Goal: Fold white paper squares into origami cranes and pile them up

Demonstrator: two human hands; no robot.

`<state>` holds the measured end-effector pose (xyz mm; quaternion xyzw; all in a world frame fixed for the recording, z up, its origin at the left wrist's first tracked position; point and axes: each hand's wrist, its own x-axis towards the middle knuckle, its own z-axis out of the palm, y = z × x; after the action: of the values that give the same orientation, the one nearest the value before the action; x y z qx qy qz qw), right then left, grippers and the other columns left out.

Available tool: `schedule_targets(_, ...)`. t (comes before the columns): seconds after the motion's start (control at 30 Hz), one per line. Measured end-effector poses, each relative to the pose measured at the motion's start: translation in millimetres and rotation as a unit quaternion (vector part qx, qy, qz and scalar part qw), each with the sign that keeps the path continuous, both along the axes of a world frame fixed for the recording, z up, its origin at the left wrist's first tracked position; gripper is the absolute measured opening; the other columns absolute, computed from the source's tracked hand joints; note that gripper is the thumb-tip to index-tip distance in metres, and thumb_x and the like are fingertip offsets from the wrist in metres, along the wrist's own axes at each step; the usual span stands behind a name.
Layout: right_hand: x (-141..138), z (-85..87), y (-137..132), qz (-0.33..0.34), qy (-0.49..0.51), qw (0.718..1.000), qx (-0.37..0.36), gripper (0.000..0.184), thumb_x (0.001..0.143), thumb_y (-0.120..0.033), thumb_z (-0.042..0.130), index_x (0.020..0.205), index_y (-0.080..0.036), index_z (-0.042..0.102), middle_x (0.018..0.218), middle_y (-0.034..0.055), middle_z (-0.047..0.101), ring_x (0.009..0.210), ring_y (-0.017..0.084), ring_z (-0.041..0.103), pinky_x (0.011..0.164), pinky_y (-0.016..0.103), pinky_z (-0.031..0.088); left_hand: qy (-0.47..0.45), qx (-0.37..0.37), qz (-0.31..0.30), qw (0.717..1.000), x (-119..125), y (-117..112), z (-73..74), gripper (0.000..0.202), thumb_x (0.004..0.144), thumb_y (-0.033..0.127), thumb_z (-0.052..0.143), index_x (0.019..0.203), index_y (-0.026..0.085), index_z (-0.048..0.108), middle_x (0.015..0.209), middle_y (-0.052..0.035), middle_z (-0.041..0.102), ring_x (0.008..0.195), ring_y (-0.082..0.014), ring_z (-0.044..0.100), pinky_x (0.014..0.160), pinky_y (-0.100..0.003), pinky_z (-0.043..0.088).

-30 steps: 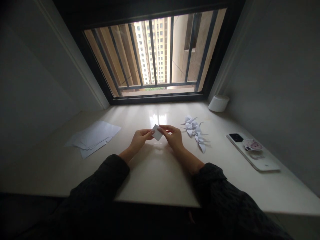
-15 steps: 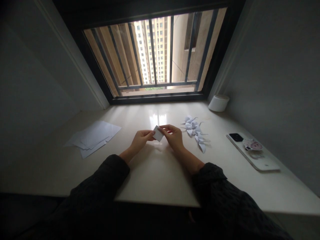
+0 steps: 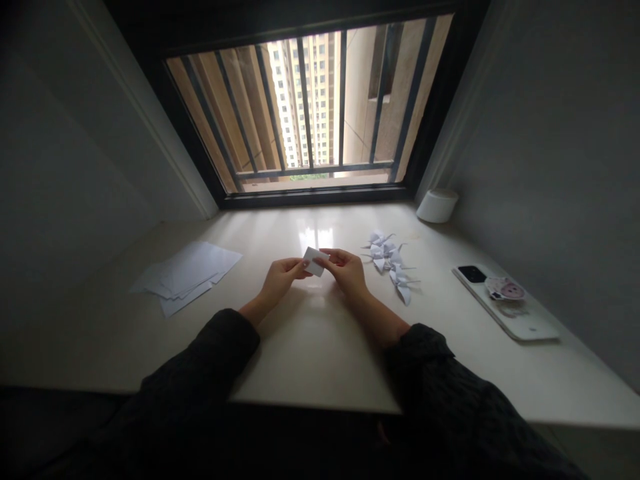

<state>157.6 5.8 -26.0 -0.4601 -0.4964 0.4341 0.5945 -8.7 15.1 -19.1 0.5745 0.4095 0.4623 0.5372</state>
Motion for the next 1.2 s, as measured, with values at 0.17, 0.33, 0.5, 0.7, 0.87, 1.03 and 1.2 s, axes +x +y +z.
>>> schedule_targets(0.17,1.6,-1.2,1.5,-0.010,-0.012,1.000,0.006,0.048,0.057,-0.046,0.079,0.096,-0.018,0.073,0.081,0.0064,0.074,0.076,0.024,0.068,0.070,0.036,0.053,0.011,-0.013,-0.020,1.000,-1.2,2.0,-2.7,0.039,0.068,0.046,0.072,0.088,0.012,0.073,0.082,-0.0112,0.073,0.073,-0.0202,0.068,0.071,-0.032,0.052)
schedule_targets(0.33,0.1,4.7,-1.9,-0.008,0.007,1.000,-0.013,0.045,0.056,-0.043,0.081,0.093,-0.018,0.073,0.080,0.0068,0.074,0.076,0.024,0.068,0.074,0.038,0.053,0.017,-0.013,-0.023,1.000,-1.7,2.3,-3.5,0.040,0.071,0.048,0.069,0.089,0.012,0.073,0.082,-0.0116,0.073,0.073,-0.0203,0.068,0.070,-0.031,0.052)
schedule_targets(0.5,-1.4,9.4,-4.9,-0.008,0.026,0.999,-0.034,0.044,0.054,-0.043,0.082,0.089,-0.017,0.073,0.077,0.0075,0.074,0.073,0.023,0.068,0.072,0.036,0.052,0.019,-0.016,-0.029,0.999,-1.3,0.6,-1.8,0.041,0.071,0.048,0.070,0.089,0.012,0.073,0.081,-0.0118,0.073,0.073,-0.0214,0.069,0.070,-0.032,0.052)
schedule_targets(0.7,0.0,6.6,-2.7,0.002,0.015,0.999,-0.034,0.046,0.054,-0.046,0.081,0.088,-0.015,0.073,0.076,0.0076,0.073,0.068,0.020,0.065,0.065,0.032,0.049,0.020,-0.015,-0.031,0.999,-1.8,1.9,-3.2,0.041,0.071,0.048,0.069,0.088,0.011,0.073,0.080,-0.0108,0.072,0.073,-0.0203,0.068,0.071,-0.031,0.052)
schedule_targets(0.87,1.6,6.6,-2.3,0.016,-0.015,0.998,-0.055,0.041,0.056,-0.051,0.078,0.078,-0.016,0.074,0.072,0.0052,0.071,0.065,0.016,0.060,0.062,0.028,0.044,0.024,-0.015,-0.018,0.999,-2.0,1.3,-1.8,0.041,0.071,0.049,0.068,0.087,0.012,0.073,0.080,-0.0101,0.072,0.075,-0.0199,0.068,0.072,-0.031,0.052)
schedule_targets(1.03,0.4,10.7,-6.1,0.020,-0.050,0.996,-0.072,0.043,0.054,-0.055,0.077,0.067,-0.015,0.072,0.061,0.0027,0.065,0.054,0.012,0.051,0.053,0.026,0.037,0.039,0.007,0.032,0.999,-2.1,0.7,1.2,0.040,0.071,0.050,0.068,0.087,0.014,0.073,0.079,-0.0078,0.071,0.075,-0.0187,0.066,0.068,-0.030,0.051)
schedule_targets(1.2,-0.2,11.4,-7.2,0.020,-0.060,0.995,-0.077,0.045,0.054,-0.056,0.077,0.069,-0.014,0.072,0.060,0.0021,0.063,0.049,0.009,0.044,0.047,0.024,0.030,0.028,0.007,0.049,0.998,-1.7,0.8,1.9,0.039,0.071,0.049,0.067,0.086,0.014,0.074,0.080,-0.0073,0.071,0.076,-0.0186,0.063,0.068,-0.030,0.051)
